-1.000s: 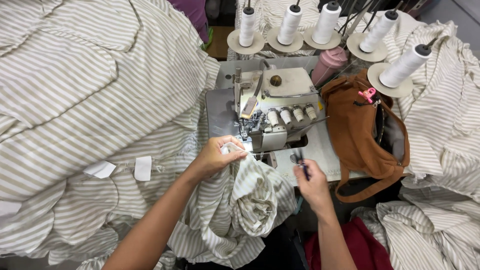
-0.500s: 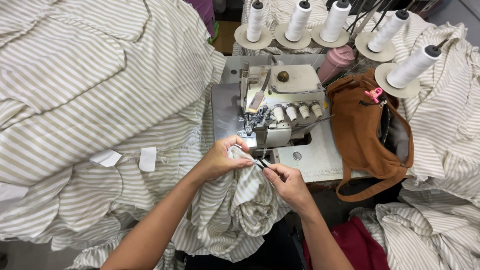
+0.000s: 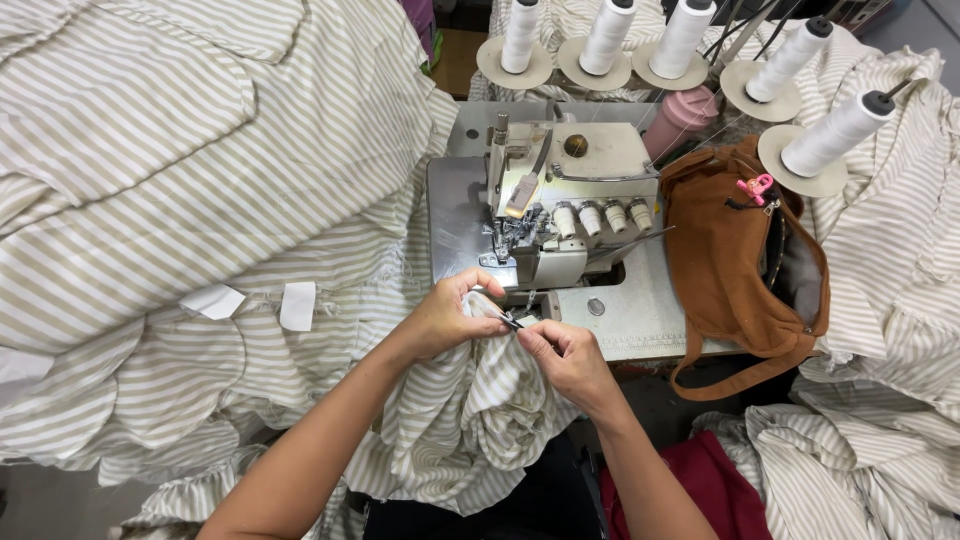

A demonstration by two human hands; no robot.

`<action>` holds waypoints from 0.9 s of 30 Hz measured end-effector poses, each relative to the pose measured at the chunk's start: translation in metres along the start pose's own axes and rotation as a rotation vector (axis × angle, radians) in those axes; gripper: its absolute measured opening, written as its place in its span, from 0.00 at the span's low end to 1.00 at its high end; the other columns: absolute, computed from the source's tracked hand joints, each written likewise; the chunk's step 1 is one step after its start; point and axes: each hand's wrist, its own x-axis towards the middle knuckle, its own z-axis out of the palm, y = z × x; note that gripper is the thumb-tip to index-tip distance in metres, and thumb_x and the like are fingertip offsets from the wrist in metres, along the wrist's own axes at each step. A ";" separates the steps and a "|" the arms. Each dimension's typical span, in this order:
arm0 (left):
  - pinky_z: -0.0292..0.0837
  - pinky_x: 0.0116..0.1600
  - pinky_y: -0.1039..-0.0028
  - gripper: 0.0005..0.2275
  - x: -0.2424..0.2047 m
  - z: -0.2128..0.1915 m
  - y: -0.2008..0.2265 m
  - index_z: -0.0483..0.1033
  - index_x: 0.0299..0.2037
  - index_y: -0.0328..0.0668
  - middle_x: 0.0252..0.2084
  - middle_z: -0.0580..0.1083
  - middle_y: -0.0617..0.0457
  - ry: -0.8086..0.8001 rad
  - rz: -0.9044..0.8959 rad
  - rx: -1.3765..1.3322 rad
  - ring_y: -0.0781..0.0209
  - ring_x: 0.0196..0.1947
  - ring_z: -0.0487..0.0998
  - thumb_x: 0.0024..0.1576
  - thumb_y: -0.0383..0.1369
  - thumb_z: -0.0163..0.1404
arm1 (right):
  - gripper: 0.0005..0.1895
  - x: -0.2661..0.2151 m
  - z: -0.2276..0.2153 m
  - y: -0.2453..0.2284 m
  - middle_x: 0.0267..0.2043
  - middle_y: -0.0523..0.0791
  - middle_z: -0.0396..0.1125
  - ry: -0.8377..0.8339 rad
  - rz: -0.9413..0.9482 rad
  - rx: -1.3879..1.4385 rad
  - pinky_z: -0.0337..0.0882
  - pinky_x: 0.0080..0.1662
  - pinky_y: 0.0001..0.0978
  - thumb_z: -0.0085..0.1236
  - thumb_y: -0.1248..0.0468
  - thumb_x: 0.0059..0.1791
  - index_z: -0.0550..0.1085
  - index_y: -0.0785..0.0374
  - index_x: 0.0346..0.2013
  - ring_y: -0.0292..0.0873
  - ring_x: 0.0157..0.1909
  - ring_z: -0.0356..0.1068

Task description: Trimming loose threads from striped fabric garments using hand snips at a sewing workstation.

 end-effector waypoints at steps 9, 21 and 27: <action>0.76 0.33 0.84 0.22 0.000 0.004 0.002 0.76 0.46 0.36 0.28 0.82 0.47 0.015 0.002 -0.013 0.71 0.27 0.80 0.41 0.22 0.68 | 0.16 -0.004 -0.002 0.003 0.14 0.35 0.57 0.019 0.018 0.067 0.59 0.26 0.21 0.57 0.58 0.55 0.80 0.58 0.24 0.30 0.22 0.53; 0.77 0.34 0.83 0.22 0.002 0.004 0.016 0.76 0.46 0.35 0.31 0.82 0.46 -0.021 0.002 0.003 0.70 0.28 0.80 0.41 0.23 0.68 | 0.15 0.000 -0.010 0.006 0.13 0.37 0.57 -0.004 -0.039 0.003 0.61 0.28 0.26 0.57 0.59 0.54 0.81 0.59 0.25 0.32 0.23 0.55; 0.77 0.35 0.84 0.22 0.007 -0.006 -0.003 0.75 0.47 0.35 0.31 0.83 0.46 -0.019 -0.012 -0.017 0.70 0.29 0.81 0.43 0.23 0.68 | 0.15 0.003 -0.010 0.011 0.13 0.35 0.57 0.022 -0.020 0.041 0.59 0.27 0.23 0.57 0.59 0.54 0.82 0.59 0.26 0.31 0.23 0.54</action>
